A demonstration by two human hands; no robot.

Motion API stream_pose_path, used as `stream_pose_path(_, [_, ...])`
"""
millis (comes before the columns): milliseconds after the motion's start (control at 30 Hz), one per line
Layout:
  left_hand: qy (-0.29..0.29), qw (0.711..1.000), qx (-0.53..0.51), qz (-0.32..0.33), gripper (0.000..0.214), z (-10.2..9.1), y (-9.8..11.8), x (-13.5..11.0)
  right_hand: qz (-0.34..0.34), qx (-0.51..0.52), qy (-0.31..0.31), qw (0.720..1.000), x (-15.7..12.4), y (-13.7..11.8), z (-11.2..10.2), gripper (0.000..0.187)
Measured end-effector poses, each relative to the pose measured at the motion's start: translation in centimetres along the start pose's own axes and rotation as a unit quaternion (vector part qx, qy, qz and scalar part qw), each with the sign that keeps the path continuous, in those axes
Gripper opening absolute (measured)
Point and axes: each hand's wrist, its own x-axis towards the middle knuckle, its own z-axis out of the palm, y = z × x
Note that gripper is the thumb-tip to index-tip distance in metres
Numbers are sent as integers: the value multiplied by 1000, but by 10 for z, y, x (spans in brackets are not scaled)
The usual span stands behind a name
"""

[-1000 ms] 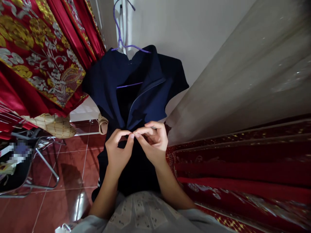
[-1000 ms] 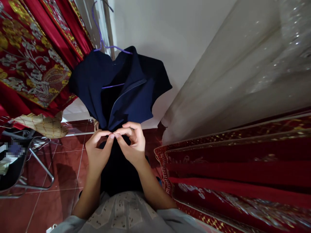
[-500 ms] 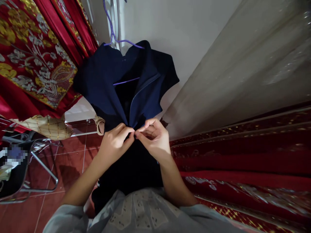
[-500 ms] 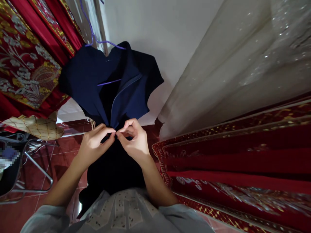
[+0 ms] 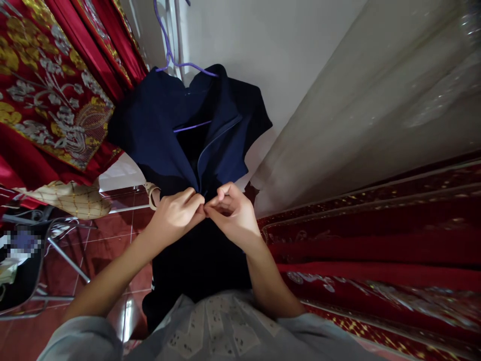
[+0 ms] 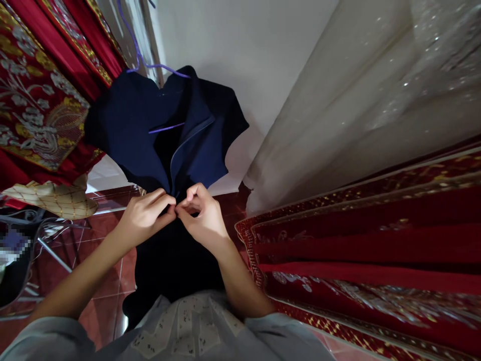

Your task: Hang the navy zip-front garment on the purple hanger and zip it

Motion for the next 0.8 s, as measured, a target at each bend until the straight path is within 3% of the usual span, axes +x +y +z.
stream_pose_path(233, [41, 980, -188, -57, 12, -6, -2, -6, 5, 56, -9, 998, 2, 1, 1, 38])
stream_pose_path(567, [62, 969, -227, -73, 9, -4, 3, -12, -6, 85, -25, 996, 3, 0, -1, 41])
stream_pose_path(800, [90, 954, -261, -114, 9, 1, 4, -9, -29, 53, -34, 998, 5, 2, -4, 31])
